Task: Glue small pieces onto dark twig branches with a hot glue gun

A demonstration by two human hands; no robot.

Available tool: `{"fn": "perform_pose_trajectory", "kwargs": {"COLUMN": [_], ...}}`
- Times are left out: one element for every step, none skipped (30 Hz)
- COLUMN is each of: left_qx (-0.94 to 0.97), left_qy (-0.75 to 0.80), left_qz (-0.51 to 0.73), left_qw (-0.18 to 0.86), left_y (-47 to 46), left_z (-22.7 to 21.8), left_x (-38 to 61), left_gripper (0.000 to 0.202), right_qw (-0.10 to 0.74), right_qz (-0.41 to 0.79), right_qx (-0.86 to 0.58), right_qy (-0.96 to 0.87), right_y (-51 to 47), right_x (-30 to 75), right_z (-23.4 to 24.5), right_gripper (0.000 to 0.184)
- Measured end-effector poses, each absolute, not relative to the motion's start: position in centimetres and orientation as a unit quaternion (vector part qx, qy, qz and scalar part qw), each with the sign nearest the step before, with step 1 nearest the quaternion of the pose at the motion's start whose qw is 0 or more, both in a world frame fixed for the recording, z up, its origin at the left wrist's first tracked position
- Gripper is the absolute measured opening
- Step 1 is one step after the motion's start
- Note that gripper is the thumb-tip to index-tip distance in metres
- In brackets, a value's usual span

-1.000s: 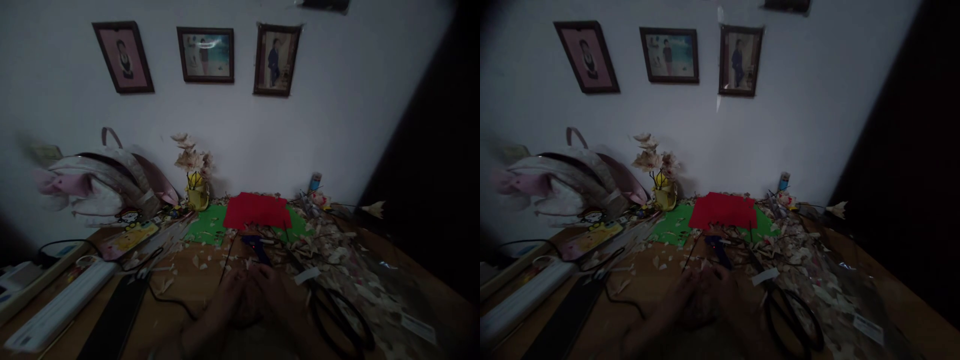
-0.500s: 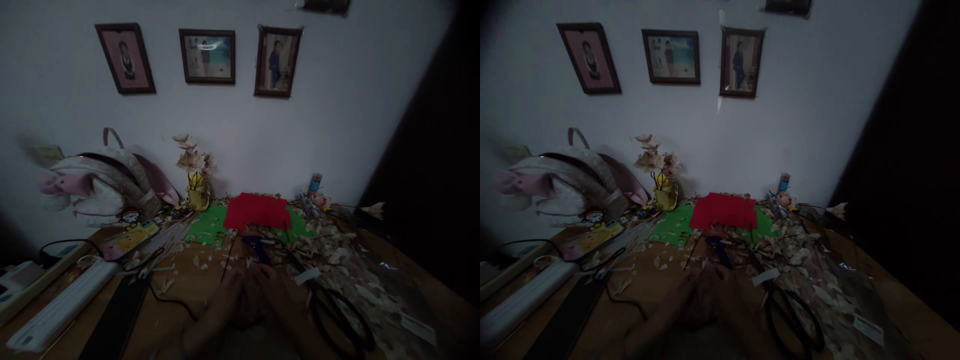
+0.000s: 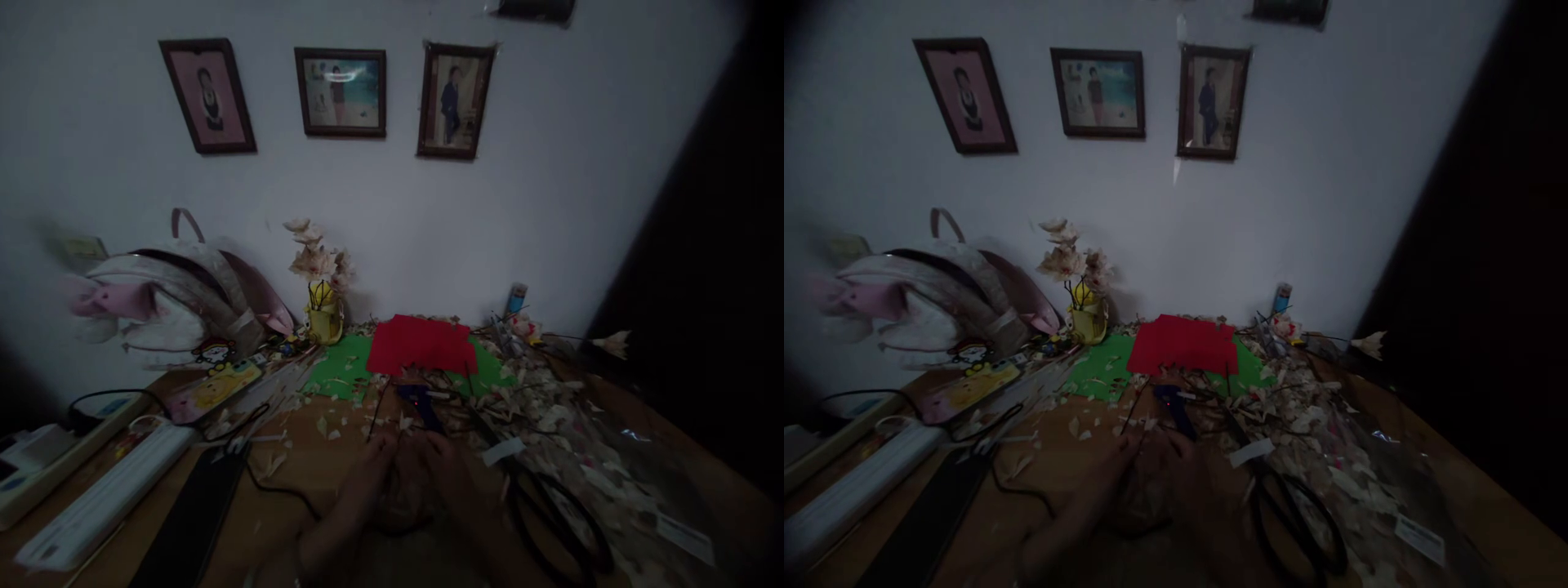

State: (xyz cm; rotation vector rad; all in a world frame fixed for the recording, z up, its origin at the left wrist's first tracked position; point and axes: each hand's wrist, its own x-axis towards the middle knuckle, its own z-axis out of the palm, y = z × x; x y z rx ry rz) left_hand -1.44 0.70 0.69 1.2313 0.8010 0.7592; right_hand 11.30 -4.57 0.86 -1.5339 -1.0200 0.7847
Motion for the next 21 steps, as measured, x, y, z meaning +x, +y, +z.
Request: {"fn": "perform_pose_trajectory", "kwargs": {"left_qx": [0.543, 0.538, 0.533, 0.529, 0.528, 0.531, 0.538, 0.546, 0.551, 0.555, 0.558, 0.564, 0.574, 0.589, 0.608, 0.627, 0.642, 0.653, 0.660, 0.665, 0.667], "left_qy": [0.354, 0.351, 0.349, 0.347, 0.349, 0.354, 0.360, 0.365, 0.368, 0.368, 0.366, 0.365, 0.364, 0.365, 0.363, 0.361, 0.358, 0.355, 0.353, 0.351, 0.351], "left_qz": [0.346, 0.352, 0.353, 0.349, 0.346, 0.343, 0.340, 0.337, 0.337, 0.336, 0.337, 0.339, 0.341, 0.342, 0.339, 0.333, 0.327, 0.320, 0.315, 0.311, 0.309], "left_qw": [0.678, 0.681, 0.686, 0.691, 0.693, 0.689, 0.682, 0.675, 0.669, 0.666, 0.664, 0.659, 0.649, 0.635, 0.619, 0.605, 0.594, 0.587, 0.583, 0.581, 0.580], "left_y": [0.7, 0.8, 0.9, 0.9, 1.0, 1.0, 1.0, 1.0, 1.0, 1.0, 0.9, 0.9, 0.8, 0.7, 0.7, 0.6, 0.5, 0.3, 0.2, 0.1, 0.0], "left_z": [0.5, 0.3, 0.1, 0.0, -0.2, -0.3, -0.3, -0.4, -0.4, -0.4, -0.3, -0.2, -0.1, 0.0, 0.1, 0.3, 0.4, 0.6, 0.7, 0.8, 0.8], "left_x": [-1.4, -1.3, -1.3, -1.2, -1.2, -1.1, -1.1, -1.1, -1.1, -1.1, -1.1, -1.1, -1.2, -1.2, -1.2, -1.3, -1.3, -1.3, -1.4, -1.4, -1.4], "left_gripper": [0.029, 0.029, 0.029, 0.030, 0.031, 0.031, 0.031, 0.031, 0.032, 0.032, 0.032, 0.032, 0.031, 0.031, 0.029, 0.028, 0.027, 0.027, 0.027, 0.028, 0.028], "right_qw": [0.537, 0.539, 0.542, 0.546, 0.551, 0.557, 0.561, 0.566, 0.569, 0.572, 0.574, 0.575, 0.573, 0.570, 0.566, 0.562, 0.559, 0.554, 0.548, 0.542, 0.536], "right_qz": [0.334, 0.334, 0.333, 0.333, 0.335, 0.337, 0.337, 0.331, 0.320, 0.303, 0.283, 0.260, 0.239, 0.220, 0.201, 0.182, 0.167, 0.156, 0.148, 0.141, 0.138], "right_qx": [-0.640, -0.635, -0.632, -0.628, -0.624, -0.621, -0.620, -0.621, -0.625, -0.632, -0.643, -0.655, -0.666, -0.674, -0.679, -0.677, -0.670, -0.659, -0.647, -0.638, -0.631], "right_qy": [-0.437, -0.442, -0.444, -0.443, -0.441, -0.437, -0.433, -0.430, -0.428, -0.425, -0.421, -0.416, -0.414, -0.415, -0.423, -0.438, -0.460, -0.485, -0.510, -0.529, -0.543], "right_y": [-4.5, -4.4, -4.3, -4.3, -4.2, -4.2, -4.2, -4.2, -4.3, -4.3, -4.3, -4.3, -4.3, -4.3, -4.4, -4.4, -4.4, -4.5, -4.5, -4.6, -4.6], "right_x": [11.4, 11.4, 11.5, 11.5, 11.5, 11.5, 11.5, 11.6, 11.6, 11.6, 11.7, 11.8, 11.9, 12.0, 12.1, 12.2, 12.3, 12.4, 12.4, 12.3, 12.3], "right_z": [0.9, 0.8, 0.8, 0.7, 0.6, 0.6, 0.6, 0.6, 0.7, 0.8, 0.9, 1.0, 1.1, 1.1, 1.2, 1.2, 1.2, 1.2, 1.2, 1.2, 1.3], "right_gripper": [0.030, 0.027, 0.024, 0.022, 0.020, 0.018, 0.017, 0.016, 0.015, 0.016, 0.019, 0.023, 0.026, 0.027, 0.028, 0.030, 0.031, 0.031, 0.028, 0.023, 0.020]}}
